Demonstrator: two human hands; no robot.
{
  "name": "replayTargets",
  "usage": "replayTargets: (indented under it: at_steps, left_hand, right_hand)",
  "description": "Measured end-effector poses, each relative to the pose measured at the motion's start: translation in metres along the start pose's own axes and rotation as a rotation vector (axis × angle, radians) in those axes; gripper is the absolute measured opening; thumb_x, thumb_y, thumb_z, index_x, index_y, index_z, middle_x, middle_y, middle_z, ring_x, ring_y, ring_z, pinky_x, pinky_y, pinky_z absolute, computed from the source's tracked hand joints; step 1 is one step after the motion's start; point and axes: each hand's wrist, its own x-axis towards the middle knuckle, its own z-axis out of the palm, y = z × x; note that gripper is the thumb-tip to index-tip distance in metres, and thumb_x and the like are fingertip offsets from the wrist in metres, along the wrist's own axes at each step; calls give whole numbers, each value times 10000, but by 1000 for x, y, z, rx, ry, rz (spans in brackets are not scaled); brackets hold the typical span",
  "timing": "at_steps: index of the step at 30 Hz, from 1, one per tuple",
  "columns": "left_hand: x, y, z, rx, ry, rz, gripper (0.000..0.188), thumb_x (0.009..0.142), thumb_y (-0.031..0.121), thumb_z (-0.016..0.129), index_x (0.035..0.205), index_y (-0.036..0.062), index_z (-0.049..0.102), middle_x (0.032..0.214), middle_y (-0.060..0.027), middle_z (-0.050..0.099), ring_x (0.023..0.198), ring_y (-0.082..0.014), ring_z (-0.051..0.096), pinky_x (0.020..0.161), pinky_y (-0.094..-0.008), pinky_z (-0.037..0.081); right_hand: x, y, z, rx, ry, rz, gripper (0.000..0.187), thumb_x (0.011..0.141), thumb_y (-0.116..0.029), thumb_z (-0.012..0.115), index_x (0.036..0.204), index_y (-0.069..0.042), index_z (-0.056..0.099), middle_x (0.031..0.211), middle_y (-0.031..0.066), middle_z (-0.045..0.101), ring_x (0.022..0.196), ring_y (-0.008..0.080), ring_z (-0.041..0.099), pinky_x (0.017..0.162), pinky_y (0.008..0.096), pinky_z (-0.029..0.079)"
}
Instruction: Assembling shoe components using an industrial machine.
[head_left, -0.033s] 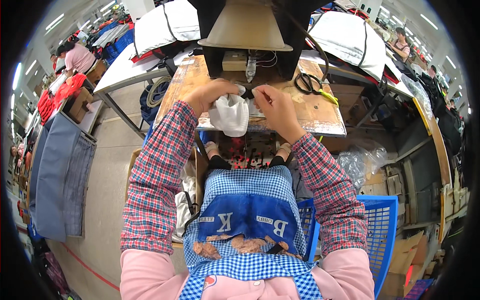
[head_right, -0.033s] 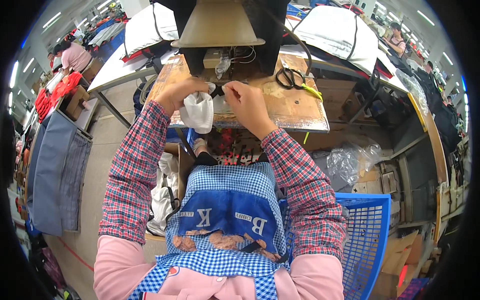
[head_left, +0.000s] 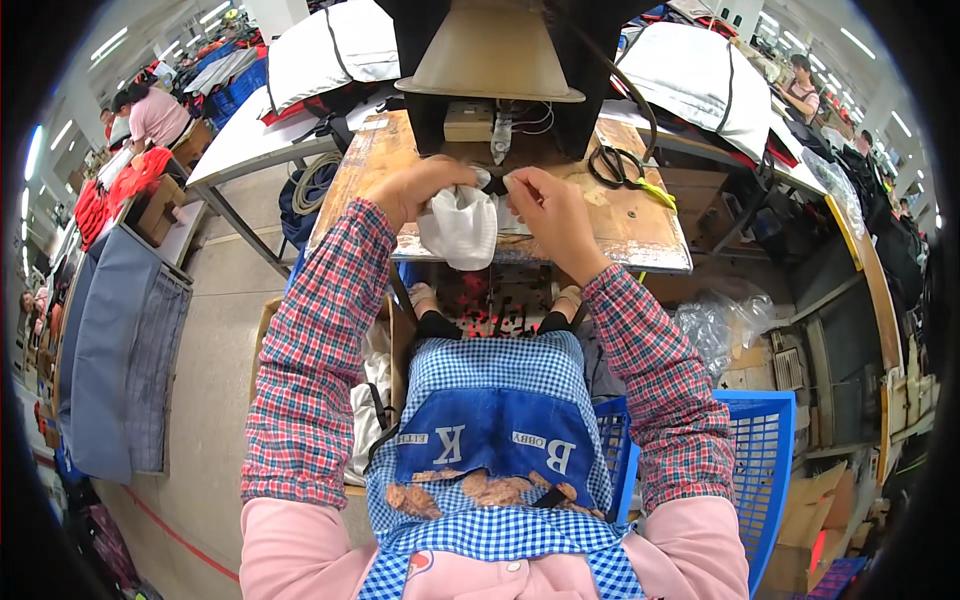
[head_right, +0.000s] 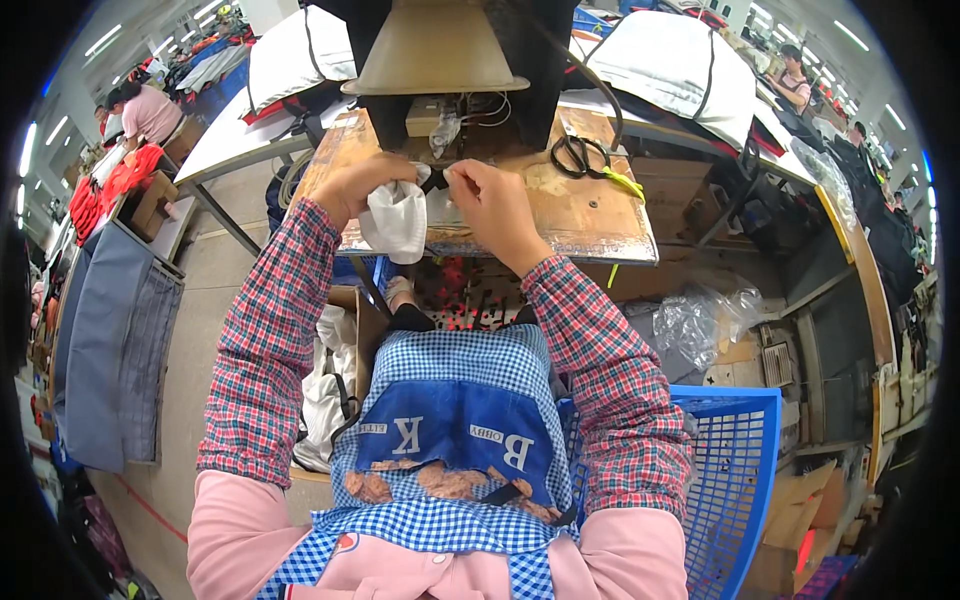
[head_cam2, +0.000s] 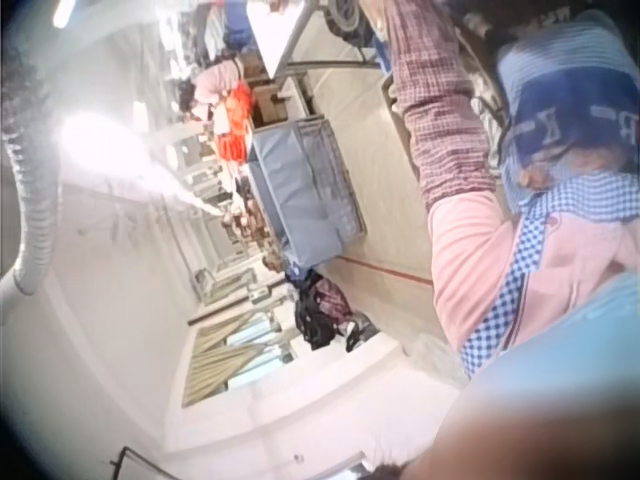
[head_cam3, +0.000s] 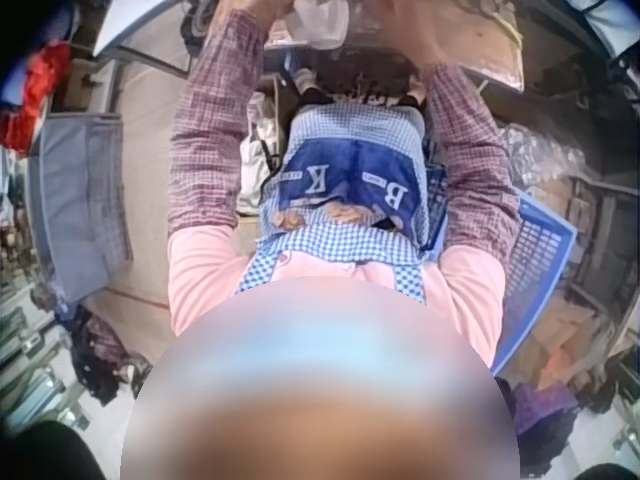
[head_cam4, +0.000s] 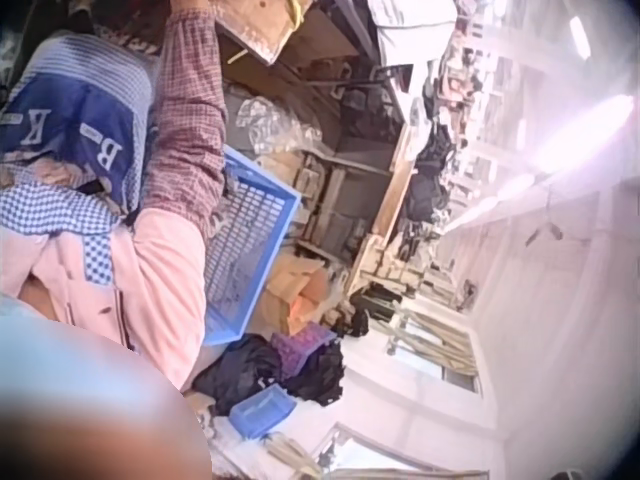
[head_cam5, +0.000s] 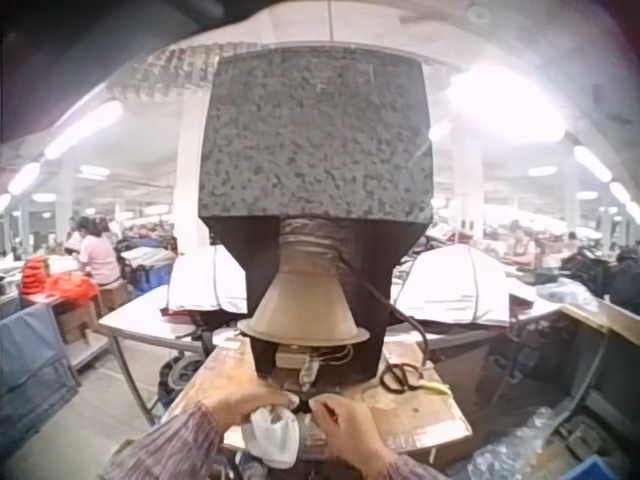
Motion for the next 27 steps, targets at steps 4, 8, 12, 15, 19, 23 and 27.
replayTargets:
  at_steps: [4,8,12,15,19,23,27]
  left_hand:
    - [4,7,4,-102,25,8,152,840,179,608,876,44,668,802,-26,649,655,-114,616,548,-279,501]
    - [10,2,-10,-206,-7,-40,128,856,156,595,869,47,661,778,-27,648,631,-112,617,542,-275,506]
    - [-1,14,7,-235,95,-74,129,860,151,592,866,42,660,756,-29,649,604,-114,614,530,-273,501]
    - [-8,16,10,-235,150,-34,133,863,150,587,863,39,659,739,-28,648,588,-114,613,525,-271,500]
    - [-4,7,2,-217,161,16,136,850,169,611,858,45,667,734,-7,640,598,-93,602,517,-246,478]
    - [0,2,1,-123,94,158,138,819,172,634,843,42,674,737,-1,631,617,-87,593,527,-228,459]
    - [15,-9,-28,-74,-38,33,171,815,82,616,962,16,670,931,-51,662,833,-118,634,722,-238,509]
  right_hand:
    - [9,6,0,50,-3,71,185,920,-147,612,937,33,652,674,117,653,606,160,632,572,287,484]
    - [14,0,2,75,-20,102,192,923,-142,611,939,45,652,672,102,656,619,112,630,572,269,488]
    - [13,2,-1,97,7,120,200,924,-141,609,946,52,654,671,102,658,611,112,626,573,258,492]
    - [13,0,0,117,6,119,209,926,-143,607,956,57,658,678,101,663,623,105,630,577,252,496]
    - [15,2,0,154,12,139,223,930,-149,602,960,64,660,688,93,663,620,102,622,576,247,494]
    - [16,5,-3,251,14,217,226,934,-155,594,947,58,667,680,57,650,610,92,603,565,233,483]
    - [19,-1,1,333,-8,273,222,935,-157,592,929,50,673,682,36,640,598,87,588,555,233,480]
